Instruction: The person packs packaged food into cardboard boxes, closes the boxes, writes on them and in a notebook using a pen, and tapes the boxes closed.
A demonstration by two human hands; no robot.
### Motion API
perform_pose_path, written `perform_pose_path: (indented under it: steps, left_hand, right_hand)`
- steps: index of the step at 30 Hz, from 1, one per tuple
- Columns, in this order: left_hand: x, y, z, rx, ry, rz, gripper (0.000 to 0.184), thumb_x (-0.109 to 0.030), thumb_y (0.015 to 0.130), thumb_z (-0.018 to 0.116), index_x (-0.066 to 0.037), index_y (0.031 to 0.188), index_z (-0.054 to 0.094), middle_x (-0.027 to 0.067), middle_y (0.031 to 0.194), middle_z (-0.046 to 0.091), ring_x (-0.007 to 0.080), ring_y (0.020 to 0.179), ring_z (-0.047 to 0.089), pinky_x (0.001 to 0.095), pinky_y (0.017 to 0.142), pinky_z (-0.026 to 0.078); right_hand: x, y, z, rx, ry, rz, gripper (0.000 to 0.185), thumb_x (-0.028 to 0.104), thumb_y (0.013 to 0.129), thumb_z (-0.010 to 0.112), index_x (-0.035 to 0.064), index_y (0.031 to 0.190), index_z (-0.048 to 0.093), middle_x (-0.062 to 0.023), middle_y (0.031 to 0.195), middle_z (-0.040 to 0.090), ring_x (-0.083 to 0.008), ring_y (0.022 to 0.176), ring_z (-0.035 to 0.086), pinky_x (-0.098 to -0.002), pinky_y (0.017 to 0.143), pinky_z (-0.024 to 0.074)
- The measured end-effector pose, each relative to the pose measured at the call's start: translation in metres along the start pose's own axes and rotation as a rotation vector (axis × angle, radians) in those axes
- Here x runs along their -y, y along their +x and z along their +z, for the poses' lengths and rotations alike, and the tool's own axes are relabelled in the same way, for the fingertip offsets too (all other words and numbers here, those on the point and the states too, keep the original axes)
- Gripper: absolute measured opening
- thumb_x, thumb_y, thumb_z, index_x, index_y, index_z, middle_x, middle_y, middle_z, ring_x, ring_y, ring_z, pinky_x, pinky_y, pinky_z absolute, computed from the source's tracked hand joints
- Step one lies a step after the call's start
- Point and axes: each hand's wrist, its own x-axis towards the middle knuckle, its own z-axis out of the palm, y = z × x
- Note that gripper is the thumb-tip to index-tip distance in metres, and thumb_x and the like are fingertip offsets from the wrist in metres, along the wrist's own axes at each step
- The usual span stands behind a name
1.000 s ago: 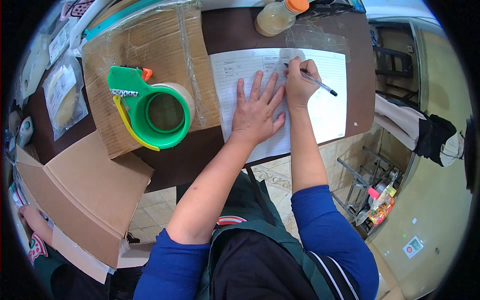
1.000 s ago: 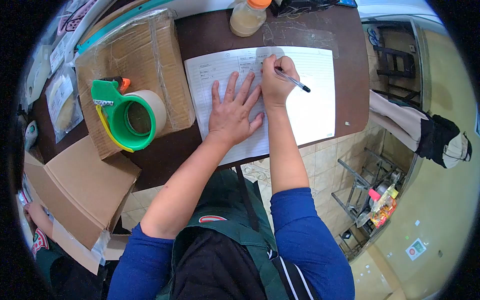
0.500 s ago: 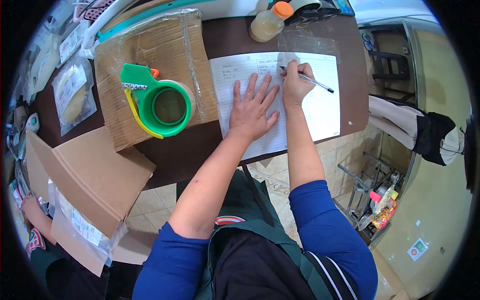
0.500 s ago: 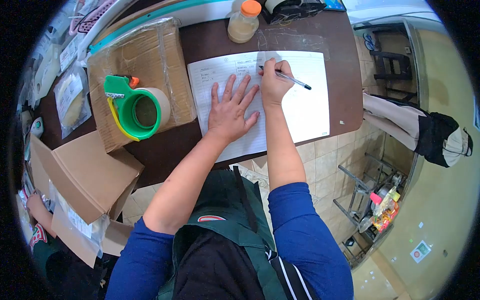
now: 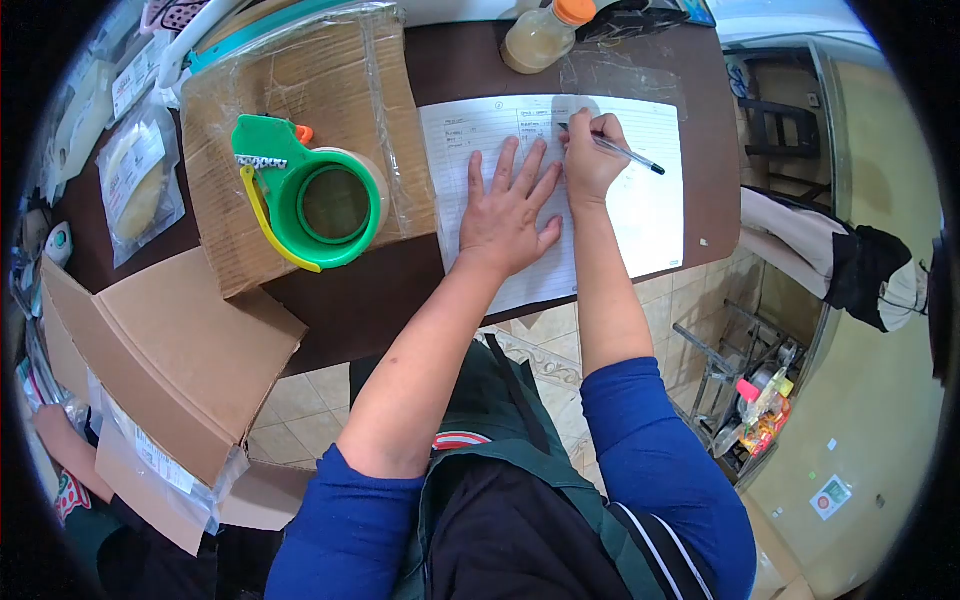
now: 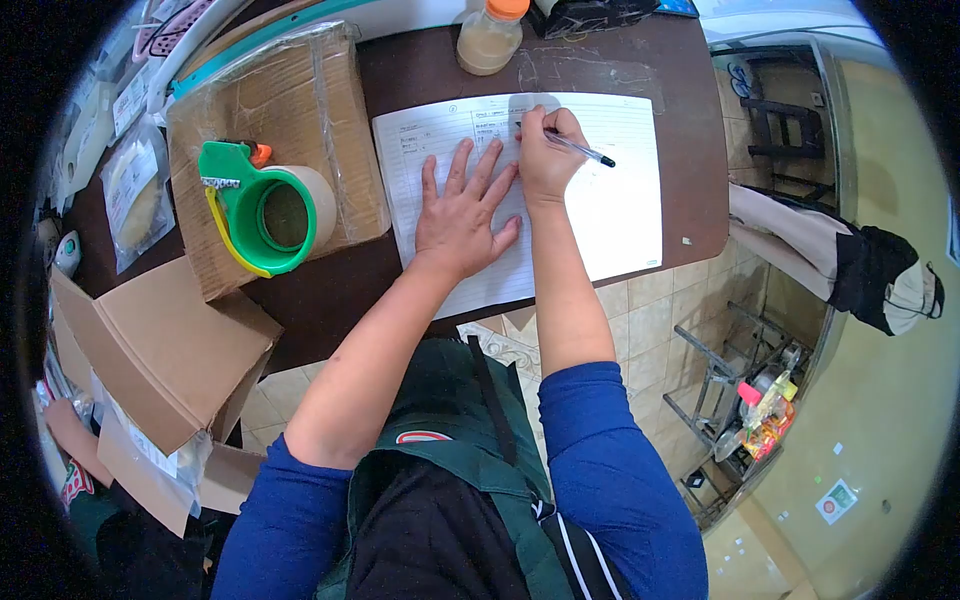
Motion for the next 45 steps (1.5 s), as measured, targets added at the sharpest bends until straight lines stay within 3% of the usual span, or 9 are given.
perform_pose_path:
  steps: [22, 25, 27, 31, 35, 39, 42, 43, 45]
  left_hand:
    - [-0.001, 0.002, 0.003, 0.010, 0.076, 0.016, 0.067, -0.046, 0.084, 0.049, -0.028, 0.143, 0.023, -0.0003, 0.152, 0.010, 0.0266, 0.140, 0.005, 0.0553, 0.108, 0.004]
    - [-0.019, -0.002, -0.013, 0.180, 0.186, -0.113, 0.072, -0.047, 0.082, 0.053, -0.027, 0.144, 0.021, 0.0006, 0.152, 0.006, 0.0293, 0.140, 0.001, 0.0564, 0.107, 0.011]
    - [-0.032, -0.005, -0.038, 0.577, 0.201, -0.290, 0.076, -0.047, 0.082, 0.055, -0.023, 0.144, 0.019, 0.0029, 0.152, 0.004, 0.0333, 0.138, 0.007, 0.0581, 0.104, 0.020]
    - [-0.059, -0.012, -0.097, 1.077, 0.047, -0.172, 0.064, -0.048, 0.083, 0.054, -0.008, 0.132, 0.043, 0.0170, 0.130, 0.048, 0.0334, 0.115, 0.050, 0.0533, 0.089, 0.042]
    - [-0.080, -0.066, -0.179, 0.859, -0.110, 0.094, 0.055, -0.048, 0.088, 0.047, 0.000, 0.115, 0.054, 0.0181, 0.095, 0.065, 0.0340, 0.093, 0.061, 0.0401, 0.082, 0.048]
    - [-0.048, -0.149, -0.270, 0.338, -0.253, 0.307, 0.052, -0.037, 0.087, 0.054, 0.000, 0.123, 0.048, 0.0218, 0.109, 0.059, 0.0348, 0.106, 0.055, 0.0395, 0.095, 0.040]
    - [-0.001, -0.206, -0.324, 0.046, -0.377, 0.096, 0.052, -0.021, 0.083, 0.060, -0.002, 0.128, 0.044, 0.0183, 0.127, 0.050, 0.0343, 0.121, 0.044, 0.0388, 0.101, 0.034]
    - [0.016, -0.230, -0.331, -0.072, -0.365, -0.061, 0.052, -0.016, 0.081, 0.062, -0.003, 0.129, 0.044, 0.0162, 0.131, 0.047, 0.0335, 0.125, 0.040, 0.0387, 0.103, 0.031]
    - [0.061, -0.270, -0.324, -0.217, -0.011, -0.307, 0.056, -0.024, 0.087, 0.055, -0.006, 0.136, 0.036, 0.0172, 0.141, 0.035, 0.0347, 0.133, 0.026, 0.0444, 0.107, 0.022]
  right_hand:
    - [0.038, 0.006, -0.011, -0.049, 0.186, 0.146, 0.031, 0.012, 0.086, 0.057, 0.0046, 0.060, 0.043, -0.0046, 0.056, 0.052, -0.0092, 0.044, 0.048, -0.0229, 0.042, 0.0401]
    - [0.061, 0.013, -0.047, 0.128, 0.124, 0.263, 0.032, 0.023, 0.089, 0.057, 0.0033, 0.064, 0.049, -0.0050, 0.055, 0.052, -0.0096, 0.045, 0.050, -0.0237, 0.041, 0.0388]
    - [0.070, 0.010, -0.065, 0.173, -0.418, 0.185, 0.035, 0.030, 0.086, 0.060, 0.0020, 0.067, 0.051, -0.0091, 0.054, 0.055, -0.0176, 0.048, 0.055, -0.0307, 0.046, 0.0428]
    - [0.054, -0.009, -0.095, 0.275, -0.833, -0.032, 0.039, 0.039, 0.083, 0.061, 0.0020, 0.072, 0.054, -0.0153, 0.058, 0.058, -0.0301, 0.055, 0.059, -0.0393, 0.054, 0.0461]
    - [0.051, -0.020, -0.106, 0.267, -1.041, -0.115, 0.038, 0.041, 0.084, 0.058, 0.0042, 0.076, 0.055, -0.0176, 0.065, 0.061, -0.0376, 0.063, 0.060, -0.0452, 0.057, 0.0457]
    - [0.086, -0.036, -0.100, 0.205, -0.813, -0.175, 0.033, 0.033, 0.088, 0.055, 0.0035, 0.073, 0.054, -0.0171, 0.062, 0.059, -0.0357, 0.059, 0.059, -0.0421, 0.052, 0.0437]
    - [0.126, -0.070, -0.070, 0.267, -0.424, -0.152, 0.032, 0.023, 0.088, 0.057, 0.0009, 0.066, 0.051, -0.0140, 0.054, 0.048, -0.0251, 0.046, 0.045, -0.0344, 0.047, 0.0370]
    - [0.136, -0.082, -0.059, 0.330, -0.382, -0.256, 0.026, 0.017, 0.088, 0.059, 0.0000, 0.068, 0.058, -0.0047, 0.056, 0.053, -0.0071, 0.053, 0.047, -0.0252, 0.047, 0.0364]
    - [0.177, -0.113, -0.029, 0.466, -0.115, -0.457, 0.012, 0.006, 0.082, 0.061, 0.0007, 0.071, 0.061, -0.0085, 0.068, 0.059, -0.0172, 0.065, 0.057, -0.0270, 0.057, 0.0443]
